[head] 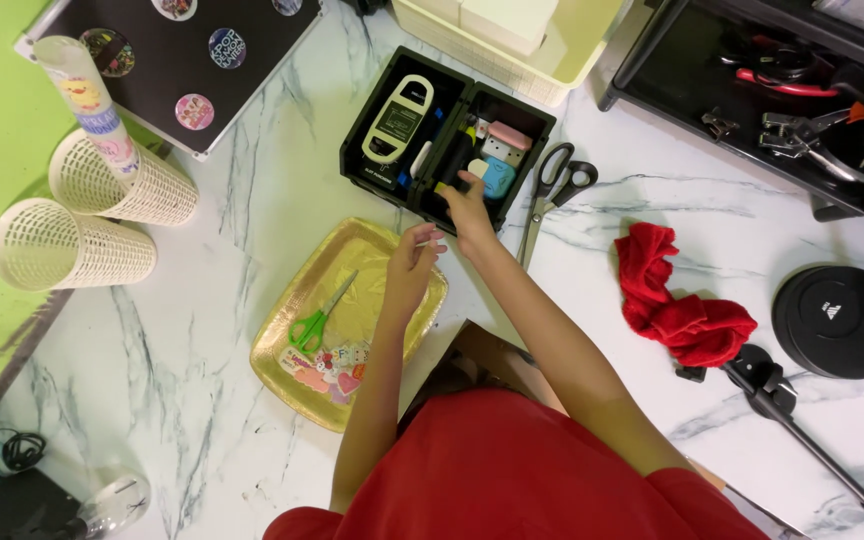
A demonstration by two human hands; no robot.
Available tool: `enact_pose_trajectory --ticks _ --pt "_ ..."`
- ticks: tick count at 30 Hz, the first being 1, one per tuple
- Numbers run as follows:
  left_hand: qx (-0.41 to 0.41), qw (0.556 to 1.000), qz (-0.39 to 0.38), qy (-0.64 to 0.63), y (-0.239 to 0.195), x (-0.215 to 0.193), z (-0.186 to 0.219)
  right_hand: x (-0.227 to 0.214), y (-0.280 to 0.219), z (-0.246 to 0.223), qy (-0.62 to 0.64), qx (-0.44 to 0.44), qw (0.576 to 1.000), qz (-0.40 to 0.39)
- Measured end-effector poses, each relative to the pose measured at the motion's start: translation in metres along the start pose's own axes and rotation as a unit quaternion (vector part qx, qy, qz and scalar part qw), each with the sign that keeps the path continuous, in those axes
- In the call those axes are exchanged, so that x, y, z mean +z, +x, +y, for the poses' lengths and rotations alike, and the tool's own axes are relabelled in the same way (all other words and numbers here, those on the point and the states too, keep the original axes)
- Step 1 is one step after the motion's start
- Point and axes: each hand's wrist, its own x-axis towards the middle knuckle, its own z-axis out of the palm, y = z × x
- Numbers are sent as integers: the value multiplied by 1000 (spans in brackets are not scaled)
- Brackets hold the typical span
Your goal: Cleaning and organizing various tools and office supplies into a storage case.
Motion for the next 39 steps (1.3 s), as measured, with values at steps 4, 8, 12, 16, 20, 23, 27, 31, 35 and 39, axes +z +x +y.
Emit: enact_pose_trajectory --ticks 4,8,12,16,20,23,27,31,35,39 --pt "0 1000 -18 -22 12 -3 2 8 3 -7 20 18 998 53" --pt "-10 999 -27 -22 16 0 5 19 -17 -30 -14 47 997 67" --pt "2 999 -26 -36 20 2 13 0 -18 -22 137 121 982 -48" --pt "26 999 -20 -20 20 13 12 -24 -74 -56 178 7 983 -35" --pt "44 995 -83 -26 15 40 42 -74 -113 -84 43 -152 986 53" --pt "61 990 -123 -7 7 62 55 -121 -121 -68 -146 -188 959 153" --pt "82 980 -180 21 -2 90 54 -170 -94 20 -375 -222 874 213" --pt "49 974 -217 29 -3 115 45 -159 -103 17 -415 -223 862 187" --pt "71 963 -249 80 2 132 38 -156 -125 -18 -462 -214 855 99" --pt "39 959 -275 54 10 147 28 -182 -155 -42 -471 -253 843 53"
